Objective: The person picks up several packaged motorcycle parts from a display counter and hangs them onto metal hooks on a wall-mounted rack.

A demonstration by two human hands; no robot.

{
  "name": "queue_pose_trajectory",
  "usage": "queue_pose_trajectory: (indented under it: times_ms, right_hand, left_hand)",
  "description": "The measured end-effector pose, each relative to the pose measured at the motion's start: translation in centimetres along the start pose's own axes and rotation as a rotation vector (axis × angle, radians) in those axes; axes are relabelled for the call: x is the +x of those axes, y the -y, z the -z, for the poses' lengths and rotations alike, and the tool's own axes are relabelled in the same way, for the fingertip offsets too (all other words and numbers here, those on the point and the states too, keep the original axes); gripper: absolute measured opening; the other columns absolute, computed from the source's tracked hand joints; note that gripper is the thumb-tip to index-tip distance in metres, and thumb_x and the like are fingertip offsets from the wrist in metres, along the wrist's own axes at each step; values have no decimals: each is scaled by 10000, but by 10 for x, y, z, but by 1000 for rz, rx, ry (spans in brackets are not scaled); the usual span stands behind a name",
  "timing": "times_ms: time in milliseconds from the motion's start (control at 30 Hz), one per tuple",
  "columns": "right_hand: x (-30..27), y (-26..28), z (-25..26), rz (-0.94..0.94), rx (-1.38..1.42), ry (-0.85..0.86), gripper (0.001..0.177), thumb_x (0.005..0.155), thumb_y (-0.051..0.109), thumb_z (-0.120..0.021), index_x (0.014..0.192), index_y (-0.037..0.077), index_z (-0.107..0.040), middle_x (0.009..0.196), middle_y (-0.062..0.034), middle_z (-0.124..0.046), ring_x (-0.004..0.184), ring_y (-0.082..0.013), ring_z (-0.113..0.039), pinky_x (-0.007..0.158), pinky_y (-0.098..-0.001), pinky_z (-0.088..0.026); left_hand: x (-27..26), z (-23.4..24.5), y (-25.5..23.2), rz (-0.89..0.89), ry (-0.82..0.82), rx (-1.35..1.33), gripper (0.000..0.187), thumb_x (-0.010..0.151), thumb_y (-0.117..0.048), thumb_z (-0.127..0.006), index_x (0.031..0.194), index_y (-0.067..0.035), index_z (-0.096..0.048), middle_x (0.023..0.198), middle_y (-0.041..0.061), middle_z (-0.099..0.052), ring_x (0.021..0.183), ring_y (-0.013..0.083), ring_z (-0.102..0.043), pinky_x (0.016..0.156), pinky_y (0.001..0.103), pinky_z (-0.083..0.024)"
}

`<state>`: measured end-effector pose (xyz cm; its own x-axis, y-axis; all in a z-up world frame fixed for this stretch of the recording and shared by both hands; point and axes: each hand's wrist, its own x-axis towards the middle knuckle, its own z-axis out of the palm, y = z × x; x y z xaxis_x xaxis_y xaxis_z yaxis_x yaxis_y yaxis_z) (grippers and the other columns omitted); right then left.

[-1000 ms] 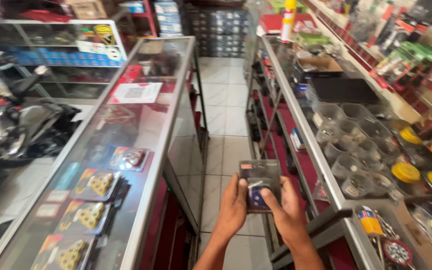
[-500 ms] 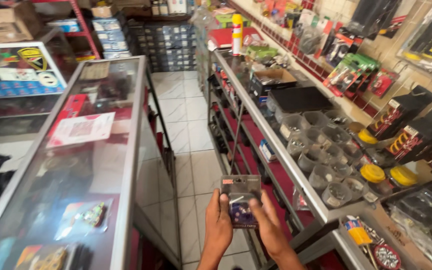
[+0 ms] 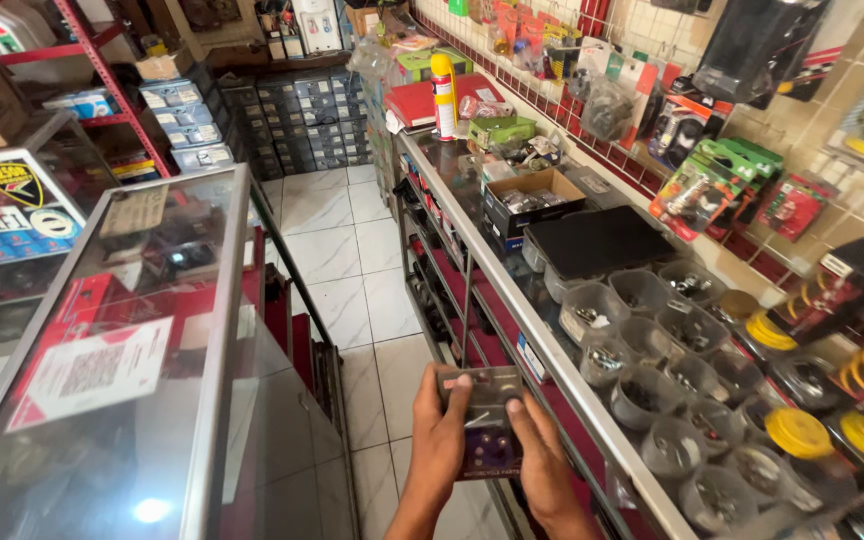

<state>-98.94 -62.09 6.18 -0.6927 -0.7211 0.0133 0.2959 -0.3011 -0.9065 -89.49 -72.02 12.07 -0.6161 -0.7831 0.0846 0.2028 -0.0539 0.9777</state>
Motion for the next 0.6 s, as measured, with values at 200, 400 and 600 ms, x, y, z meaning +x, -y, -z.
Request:
queue_pose_trajectory:
  times_ms: [200,400,600]
  right_hand:
    - [56,28,15,61,-30,-70,435,1037,240,-460,1357,-15,-607,1155,-103,-717,1004,-149,-688,879,-302,-536]
    - [101,27,40,58,-33,-114,452,1060,258,-446,1361,-40,-605,1134,-128,-710,979,-164,-684,868,-328,-544]
    - [128,29,41,27,-19,-249,447,1032,248,-478,1371,-16,-600,1174,-112,-696,1009,-156,-676,879,-327,-529]
  left_hand:
    - [72,-38,-13,76,88,-17,108,950,-145,-655,972,-45,-620,795,50,-696,701,106,-642,614,264,-513]
    - [118,-63,3,74,146,-27,110,913,-93,-701,954,-26,-624,790,34,-684,702,87,-627,632,252,-516]
    - [152,-72,13,143,178,-61,77,907,-74,-699,927,-20,-647,776,22,-650,688,88,-581,623,265,-482]
